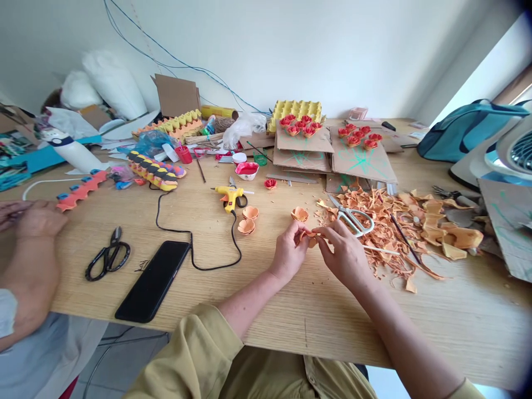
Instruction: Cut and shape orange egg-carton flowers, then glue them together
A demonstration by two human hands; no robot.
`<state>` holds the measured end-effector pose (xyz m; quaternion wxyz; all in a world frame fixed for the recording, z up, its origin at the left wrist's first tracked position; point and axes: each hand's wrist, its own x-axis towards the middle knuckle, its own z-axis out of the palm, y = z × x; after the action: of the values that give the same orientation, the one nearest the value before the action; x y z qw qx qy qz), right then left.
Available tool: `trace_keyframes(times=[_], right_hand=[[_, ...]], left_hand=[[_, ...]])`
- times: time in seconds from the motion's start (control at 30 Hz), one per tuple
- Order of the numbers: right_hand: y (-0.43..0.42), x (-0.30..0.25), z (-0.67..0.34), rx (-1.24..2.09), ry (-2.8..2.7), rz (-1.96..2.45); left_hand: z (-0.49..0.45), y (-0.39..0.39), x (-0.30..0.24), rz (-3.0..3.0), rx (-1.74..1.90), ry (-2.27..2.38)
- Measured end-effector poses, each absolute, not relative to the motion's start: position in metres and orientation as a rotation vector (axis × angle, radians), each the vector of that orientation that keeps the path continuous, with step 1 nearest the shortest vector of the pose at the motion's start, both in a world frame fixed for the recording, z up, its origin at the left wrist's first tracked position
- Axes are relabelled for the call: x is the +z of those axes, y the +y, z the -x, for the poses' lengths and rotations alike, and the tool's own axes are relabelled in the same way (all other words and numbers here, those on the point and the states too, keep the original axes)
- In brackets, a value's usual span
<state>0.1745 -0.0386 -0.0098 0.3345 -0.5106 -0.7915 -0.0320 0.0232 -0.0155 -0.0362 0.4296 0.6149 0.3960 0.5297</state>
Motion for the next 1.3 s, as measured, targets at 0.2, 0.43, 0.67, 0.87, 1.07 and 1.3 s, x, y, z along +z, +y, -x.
trace_keyframes(times=[0.2, 0.43, 0.67, 0.87, 1.07, 1.3], right_hand=[[-0.039, -0.01, -0.175, -0.174, -2.084, 1.295], [-0.037, -0.009, -0.174, -0.134, -2.061, 1.294], [-0.038, -0.01, -0.174, -0.286, -2.115, 1.31], [-0.037, -0.011, -0.174, -0.062, -2.056, 1.343], [-0.04, -0.008, -0.177, 0.181, -1.912, 1.397], [-0.043, -0.009, -0.175, 0.325, -1.916, 1.471]], left_hand=[[-0.025, -0.015, -0.036, -1.477, 1.309, 0.972], [-0.026, -0.015, -0.037, -1.434, 1.375, 0.94], [-0.027, -0.012, -0.04, -1.444, 1.293, 0.95], [-0.023, -0.011, -0.038, -1.478, 1.278, 0.977], [-0.017, -0.014, -0.03, -1.752, 1.317, 1.043], [-0.019, -0.013, -0.034, -1.759, 1.313, 1.065]])
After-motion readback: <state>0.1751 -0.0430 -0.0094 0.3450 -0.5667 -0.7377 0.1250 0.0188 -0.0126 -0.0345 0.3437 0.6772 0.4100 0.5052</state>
